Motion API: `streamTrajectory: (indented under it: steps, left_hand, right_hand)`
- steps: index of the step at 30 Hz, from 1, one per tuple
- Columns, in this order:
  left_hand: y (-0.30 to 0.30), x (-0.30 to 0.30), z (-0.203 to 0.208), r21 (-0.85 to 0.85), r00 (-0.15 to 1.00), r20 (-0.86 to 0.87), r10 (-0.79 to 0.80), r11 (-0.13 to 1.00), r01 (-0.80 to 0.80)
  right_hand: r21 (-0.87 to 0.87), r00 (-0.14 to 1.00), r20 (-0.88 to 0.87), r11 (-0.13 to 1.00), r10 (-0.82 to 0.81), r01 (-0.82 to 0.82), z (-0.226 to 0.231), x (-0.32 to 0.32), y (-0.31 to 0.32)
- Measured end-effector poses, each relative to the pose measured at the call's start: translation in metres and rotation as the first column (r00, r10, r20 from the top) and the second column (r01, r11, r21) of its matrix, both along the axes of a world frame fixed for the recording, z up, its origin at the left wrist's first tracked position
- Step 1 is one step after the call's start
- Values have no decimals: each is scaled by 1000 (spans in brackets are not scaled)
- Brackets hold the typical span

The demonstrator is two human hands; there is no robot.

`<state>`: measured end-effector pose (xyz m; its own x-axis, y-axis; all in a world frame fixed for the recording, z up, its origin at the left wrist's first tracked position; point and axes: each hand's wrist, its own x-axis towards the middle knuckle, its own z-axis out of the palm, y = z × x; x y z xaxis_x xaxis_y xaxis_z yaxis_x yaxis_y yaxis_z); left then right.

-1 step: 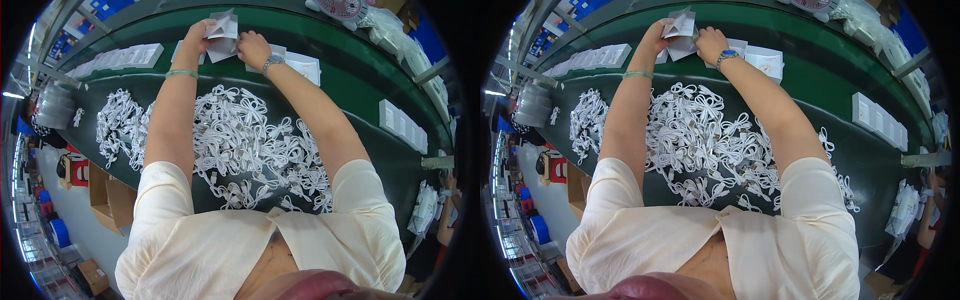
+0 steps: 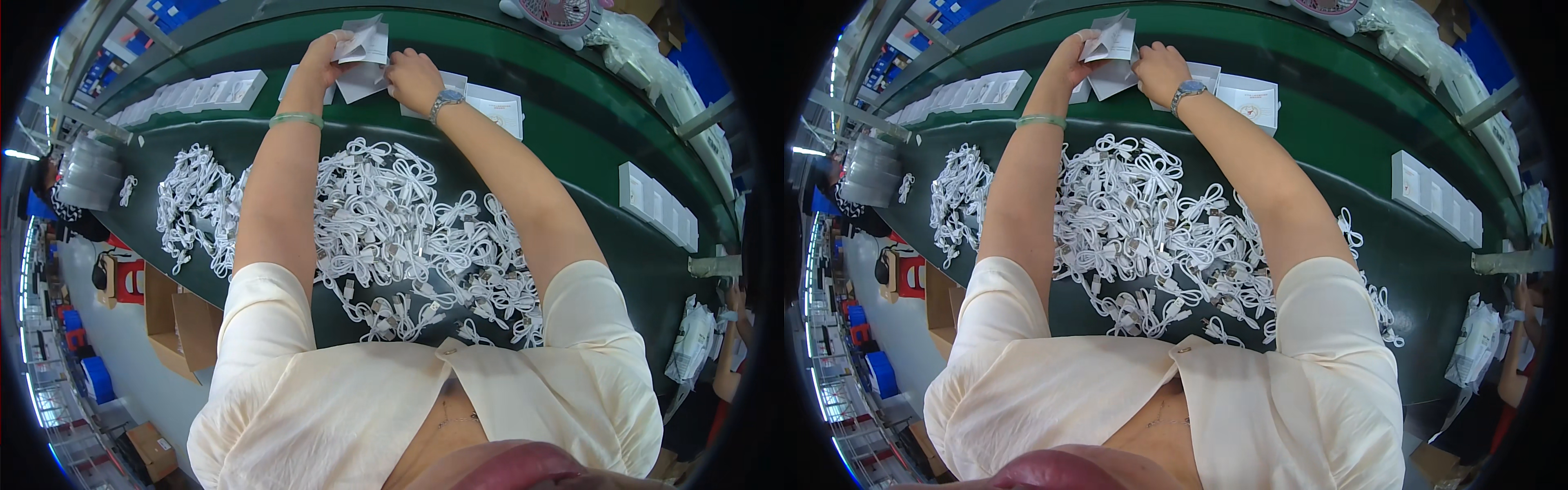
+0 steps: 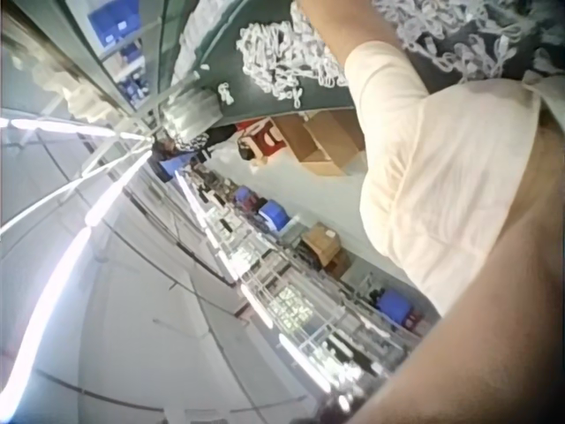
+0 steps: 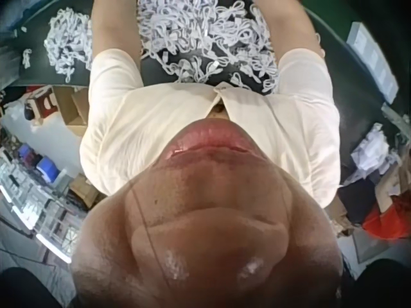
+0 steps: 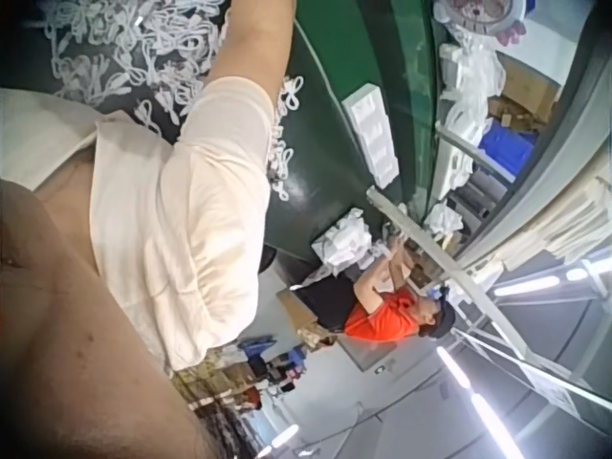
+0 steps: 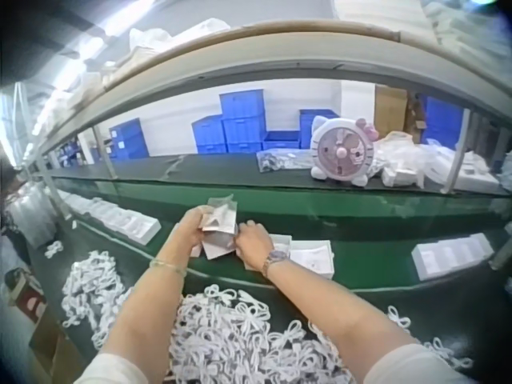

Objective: The person packages items on an assembly line by placing coiled USB cables and instruction cards into product boxes by hand.

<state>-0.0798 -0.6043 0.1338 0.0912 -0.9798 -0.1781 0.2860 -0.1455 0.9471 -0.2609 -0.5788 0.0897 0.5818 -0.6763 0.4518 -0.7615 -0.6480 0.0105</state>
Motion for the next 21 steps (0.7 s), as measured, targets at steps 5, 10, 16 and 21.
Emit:
streamTrajectory:
  steps: [5,10,16,21]
  left_hand:
    - [0,3,-2,31,998,-23,59,998,-58]
    - [3,-4,5,28,983,37,179,983,-180]
    - [14,-12,19,-105,858,512,37,994,19]
    - [16,-48,1,53,796,578,-181,981,185]
  right_hand:
    - [25,998,-50,999,30,-29,3,8,1]
    - [-14,998,-39,999,48,-48,0,11,4]
    - [15,996,-91,1000,21,-19,6,-19,26]
    - [81,978,-207,995,-38,56,18,-55,40]
